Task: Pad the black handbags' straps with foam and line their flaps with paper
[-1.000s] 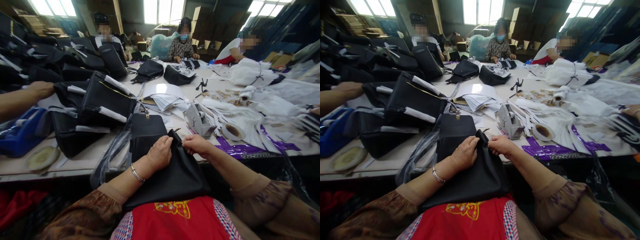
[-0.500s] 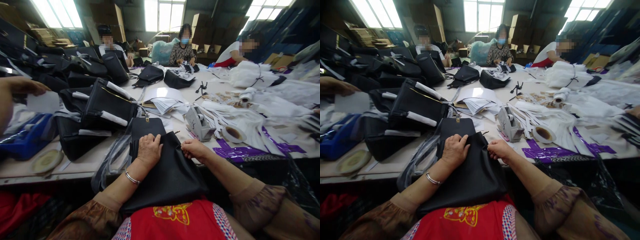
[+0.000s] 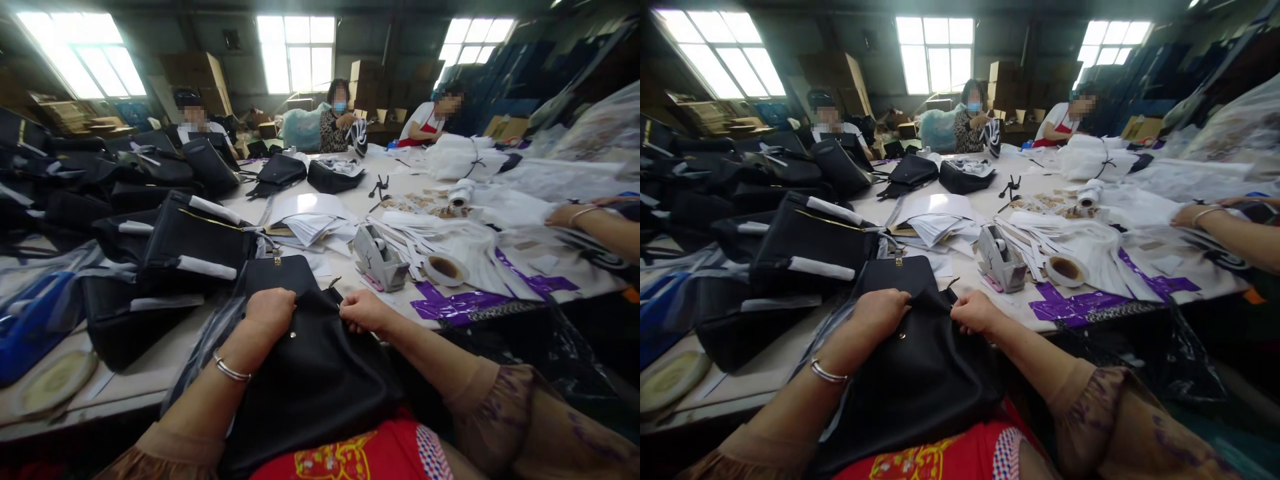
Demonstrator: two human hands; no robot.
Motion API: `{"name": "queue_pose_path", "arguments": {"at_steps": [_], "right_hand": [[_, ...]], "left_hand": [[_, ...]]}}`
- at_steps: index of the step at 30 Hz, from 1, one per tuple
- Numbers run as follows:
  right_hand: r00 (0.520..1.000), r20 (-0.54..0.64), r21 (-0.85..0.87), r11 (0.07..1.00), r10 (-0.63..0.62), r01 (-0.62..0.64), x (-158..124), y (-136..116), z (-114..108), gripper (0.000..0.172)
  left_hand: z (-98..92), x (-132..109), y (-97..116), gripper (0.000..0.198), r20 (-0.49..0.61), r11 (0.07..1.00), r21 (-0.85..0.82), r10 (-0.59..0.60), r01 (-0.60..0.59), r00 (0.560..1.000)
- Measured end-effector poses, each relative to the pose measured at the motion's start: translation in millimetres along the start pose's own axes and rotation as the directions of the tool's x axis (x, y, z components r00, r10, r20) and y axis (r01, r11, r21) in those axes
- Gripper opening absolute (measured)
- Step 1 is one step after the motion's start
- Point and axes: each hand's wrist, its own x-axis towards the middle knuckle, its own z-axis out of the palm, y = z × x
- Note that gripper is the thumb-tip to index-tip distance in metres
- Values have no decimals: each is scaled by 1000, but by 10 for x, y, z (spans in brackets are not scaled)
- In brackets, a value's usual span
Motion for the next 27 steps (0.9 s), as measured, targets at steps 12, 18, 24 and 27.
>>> {"name": "queue_pose_path", "arguments": {"at_steps": [12, 18, 24, 27], "right_hand": [[963, -184, -306, 942, -197, 135, -68, -12, 127, 1], [949, -233, -309, 941, -211, 134, -64, 7, 149, 5], [941, -262, -177, 970, -212, 169, -42, 78, 171, 9], [964, -208, -123, 982, -168, 145, -70, 93, 170, 9]], "left_hand": [[49, 83, 231, 40, -180, 983, -148, 82, -110, 980], [34, 514, 137, 45, -32, 602, -793, 118, -97, 993], [94, 631, 159, 52, -84, 480, -858, 219, -182, 972], [209, 606, 212, 52, -149, 480, -845, 211, -235, 966]]}}
